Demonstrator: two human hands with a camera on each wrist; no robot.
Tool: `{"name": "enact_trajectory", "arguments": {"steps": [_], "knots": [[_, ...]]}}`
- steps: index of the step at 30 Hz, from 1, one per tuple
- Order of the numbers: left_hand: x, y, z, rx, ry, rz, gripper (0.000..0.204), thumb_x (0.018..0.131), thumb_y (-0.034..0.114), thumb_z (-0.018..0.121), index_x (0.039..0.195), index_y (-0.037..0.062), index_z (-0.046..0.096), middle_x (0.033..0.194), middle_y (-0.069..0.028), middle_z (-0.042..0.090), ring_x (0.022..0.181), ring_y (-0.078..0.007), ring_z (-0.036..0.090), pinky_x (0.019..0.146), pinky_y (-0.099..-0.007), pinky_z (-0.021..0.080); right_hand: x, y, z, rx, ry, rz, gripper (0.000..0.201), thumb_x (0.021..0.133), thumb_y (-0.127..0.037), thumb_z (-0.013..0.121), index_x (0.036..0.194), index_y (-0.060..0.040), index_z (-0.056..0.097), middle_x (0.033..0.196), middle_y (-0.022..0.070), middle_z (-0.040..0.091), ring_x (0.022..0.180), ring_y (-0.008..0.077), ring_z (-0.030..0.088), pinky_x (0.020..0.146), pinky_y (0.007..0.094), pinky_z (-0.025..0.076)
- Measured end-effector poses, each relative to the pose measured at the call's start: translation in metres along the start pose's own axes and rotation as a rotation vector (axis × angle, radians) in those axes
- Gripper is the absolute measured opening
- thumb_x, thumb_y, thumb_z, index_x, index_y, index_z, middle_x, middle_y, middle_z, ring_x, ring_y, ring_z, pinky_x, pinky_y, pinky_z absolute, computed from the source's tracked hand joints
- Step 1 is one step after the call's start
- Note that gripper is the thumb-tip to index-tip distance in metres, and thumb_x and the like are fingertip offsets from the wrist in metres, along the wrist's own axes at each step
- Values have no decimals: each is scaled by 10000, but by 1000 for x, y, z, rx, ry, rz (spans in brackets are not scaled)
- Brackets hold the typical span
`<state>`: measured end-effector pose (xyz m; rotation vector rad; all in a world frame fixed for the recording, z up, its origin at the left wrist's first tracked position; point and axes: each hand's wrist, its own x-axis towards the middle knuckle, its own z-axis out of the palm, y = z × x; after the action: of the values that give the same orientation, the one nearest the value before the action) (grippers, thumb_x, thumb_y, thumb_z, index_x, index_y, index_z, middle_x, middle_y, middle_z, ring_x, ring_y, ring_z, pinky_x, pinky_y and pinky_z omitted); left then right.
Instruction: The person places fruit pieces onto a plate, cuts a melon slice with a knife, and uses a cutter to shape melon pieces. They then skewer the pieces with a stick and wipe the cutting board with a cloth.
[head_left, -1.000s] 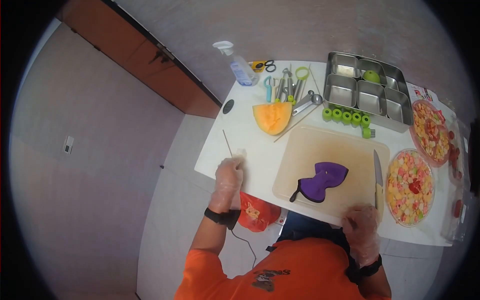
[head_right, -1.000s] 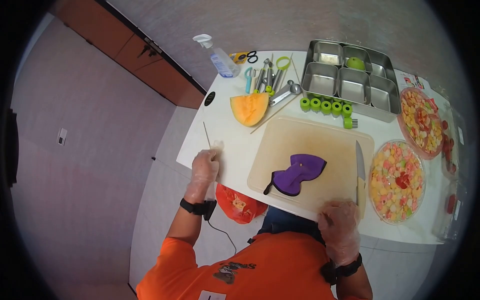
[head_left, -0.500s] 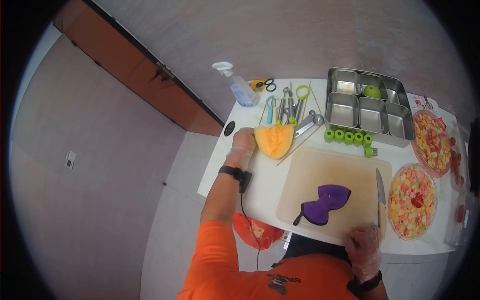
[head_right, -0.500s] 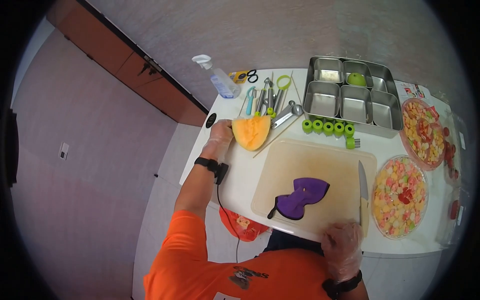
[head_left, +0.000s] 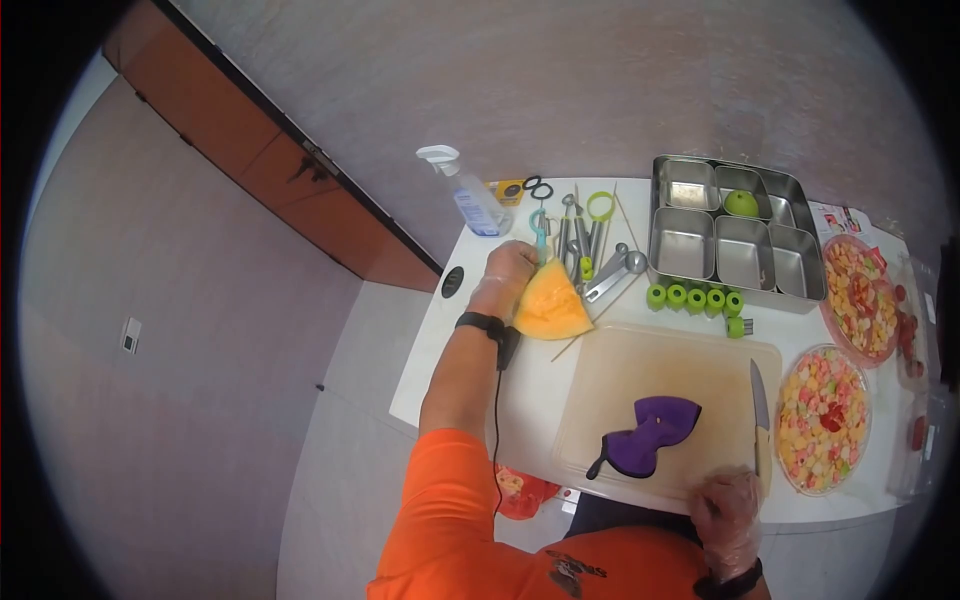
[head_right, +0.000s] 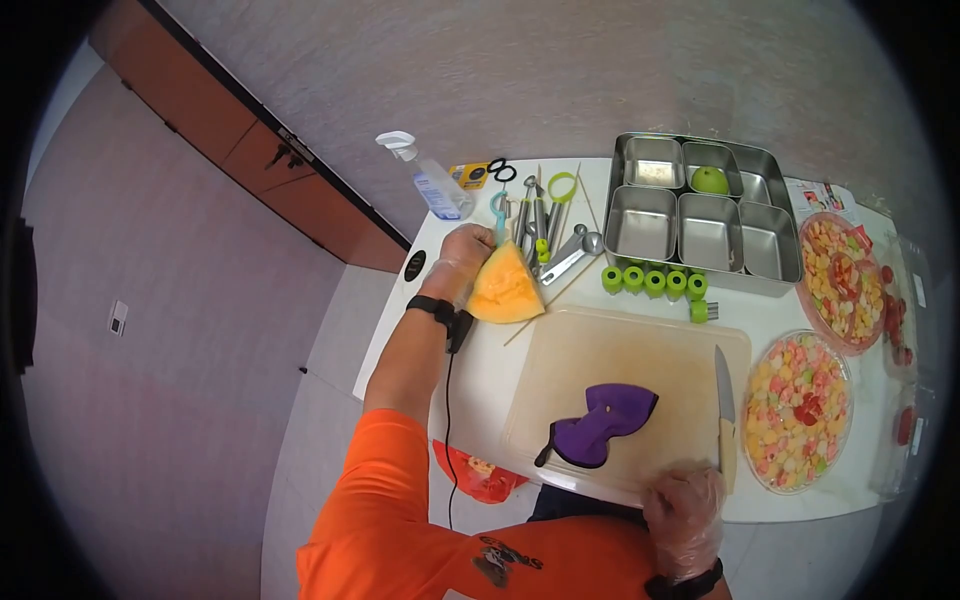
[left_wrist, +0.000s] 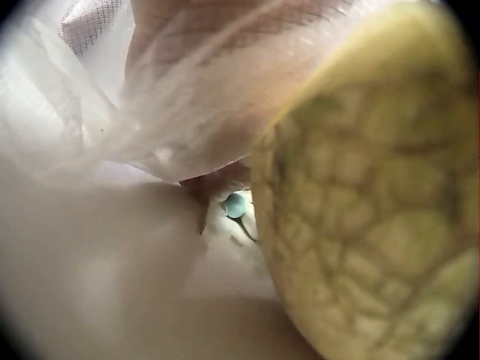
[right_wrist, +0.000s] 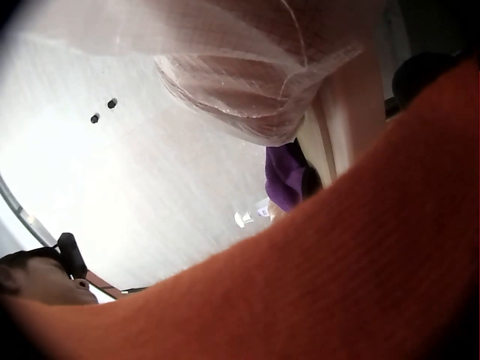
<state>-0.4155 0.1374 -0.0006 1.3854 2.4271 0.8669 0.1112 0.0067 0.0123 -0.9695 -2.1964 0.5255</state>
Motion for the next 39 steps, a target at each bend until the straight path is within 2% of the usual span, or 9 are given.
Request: {"name": "enact_trajectory", "arguments": {"steps": [2, 4, 5, 7, 9, 14, 23, 26, 39], "knots": [[-2, 2, -6, -113, 7, -66, 128, 830, 138, 699, 898, 58, 772, 945, -163, 756, 875, -290, 727, 800, -361, 567, 2, 1, 0, 4, 8, -20, 221, 701, -24, 775, 852, -122, 647, 921, 56, 632, 847, 320, 596, 803, 451, 463], [-10, 2, -28, 133, 149, 198, 162, 838, 166, 694, 932, 63, 776, 957, -162, 761, 893, -288, 735, 809, -368, 572, 1, 2, -1, 0, 7, -27, 221, 703, -26, 775, 854, -122, 646, 917, 56, 630, 848, 322, 597, 803, 450, 464], [-28, 24, -44, 136, 116, 98, 185, 855, 178, 651, 961, 94, 777, 1075, -164, 747, 983, -347, 711, 898, -394, 560, 0, 3, -1, -2, 8, -38, 221, 706, -30, 773, 860, -122, 643, 911, 57, 627, 847, 324, 596, 803, 449, 465], [-78, 63, -60, 225, 114, 257, 198, 858, 204, 654, 984, 101, 767, 1023, -147, 746, 950, -358, 703, 870, -429, 559, -1, 6, -2, -5, 5, -52, 222, 710, -35, 772, 866, -122, 640, 906, 57, 623, 847, 326, 596, 804, 447, 466], [-124, 62, -53, 268, -71, 461, 210, 862, 211, 701, 1011, 81, 770, 978, -165, 741, 911, -367, 708, 822, -432, 571, -3, 8, -2, 0, -7, -63, 220, 719, -43, 763, 877, -125, 635, 894, 58, 616, 845, 329, 594, 803, 450, 469], [-180, 81, -8, 460, -154, 297, 285, 870, 191, 652, 1130, 115, 744, 985, -164, 729, 934, -368, 696, 842, -475, 556, -4, 8, -8, 34, -25, -85, 212, 725, -50, 757, 880, -128, 635, 891, 59, 624, 835, 326, 593, 800, 458, 475], [-174, 83, 13, 467, -219, 114, 462, 875, 92, 519, 1304, 150, 679, 1115, -189, 725, 1038, -372, 692, 926, -452, 538, -6, 7, -9, 75, 8, -87, 190, 732, -58, 755, 849, -132, 625, 866, 49, 634, 831, 311, 601, 803, 443, 483], [-181, 104, 6, 462, -202, 78, 299, 949, 126, 506, 1153, 113, 725, 1107, -187, 732, 1045, -374, 702, 905, -471, 552, -8, 9, -9, 82, 20, -97, 186, 732, -60, 753, 843, -136, 625, 869, 41, 638, 834, 302, 605, 804, 437, 484], [-247, 50, -39, 502, -168, -20, 281, 873, 145, 568, 1081, 80, 745, 981, -217, 736, 963, -380, 707, 892, -456, 550, -8, 14, -6, 87, 14, -119, 195, 719, -75, 752, 850, -142, 625, 899, 28, 648, 856, 289, 614, 817, 430, 484]]}}
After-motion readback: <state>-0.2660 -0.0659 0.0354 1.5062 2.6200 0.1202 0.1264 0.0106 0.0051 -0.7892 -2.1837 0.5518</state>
